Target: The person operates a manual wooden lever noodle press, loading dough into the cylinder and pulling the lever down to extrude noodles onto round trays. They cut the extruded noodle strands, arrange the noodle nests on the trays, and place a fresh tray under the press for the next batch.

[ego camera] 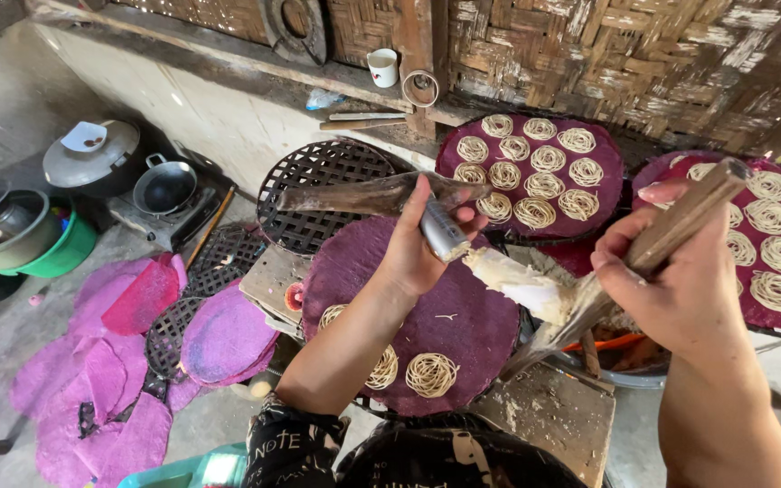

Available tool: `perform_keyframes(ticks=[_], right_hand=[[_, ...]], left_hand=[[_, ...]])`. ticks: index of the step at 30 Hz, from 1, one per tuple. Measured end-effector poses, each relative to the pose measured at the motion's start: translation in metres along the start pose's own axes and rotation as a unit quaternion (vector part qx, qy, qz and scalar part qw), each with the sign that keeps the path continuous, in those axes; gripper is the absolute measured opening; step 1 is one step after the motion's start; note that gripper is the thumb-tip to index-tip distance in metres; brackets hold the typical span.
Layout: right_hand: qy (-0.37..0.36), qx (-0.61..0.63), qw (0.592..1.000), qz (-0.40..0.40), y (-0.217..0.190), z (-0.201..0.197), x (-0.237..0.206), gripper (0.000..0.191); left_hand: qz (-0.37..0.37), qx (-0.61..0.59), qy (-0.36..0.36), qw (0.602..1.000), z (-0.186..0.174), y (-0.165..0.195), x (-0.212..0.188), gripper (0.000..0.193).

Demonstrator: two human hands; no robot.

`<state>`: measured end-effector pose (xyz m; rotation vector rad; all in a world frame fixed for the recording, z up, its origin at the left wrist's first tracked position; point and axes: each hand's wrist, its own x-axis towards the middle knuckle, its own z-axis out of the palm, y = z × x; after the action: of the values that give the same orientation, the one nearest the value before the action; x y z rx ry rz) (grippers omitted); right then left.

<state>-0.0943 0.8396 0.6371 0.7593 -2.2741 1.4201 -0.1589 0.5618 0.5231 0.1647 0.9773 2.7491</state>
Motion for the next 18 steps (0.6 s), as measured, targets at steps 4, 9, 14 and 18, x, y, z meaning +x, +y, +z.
perform_keyframes(ticks=[4,9,14,18], right_hand=[[-0.013,-0.005,1.000,-0.020,0.007,0.002,0.001,0.068],[0.047,0.040,0.998,-0.025,0.040,-0.018,-0.008,0.063],[0.200,0.093,0.973,0.065,0.117,-0.050,-0.054,0.009],[0.297,0.347,0.888,0.054,0.173,-0.063,-0.067,0.014]], left_hand=[[-0.021,-0.014,-0.013,1.000,-0.001,-0.003,0.002,0.072],[-0.015,-0.047,-0.028,0.998,-0.005,0.002,0.000,0.066],[0.017,-0.004,-0.007,1.000,-0.015,0.004,-0.004,0.045],[0.051,0.026,-0.205,0.977,-0.019,0.001,0.008,0.041]])
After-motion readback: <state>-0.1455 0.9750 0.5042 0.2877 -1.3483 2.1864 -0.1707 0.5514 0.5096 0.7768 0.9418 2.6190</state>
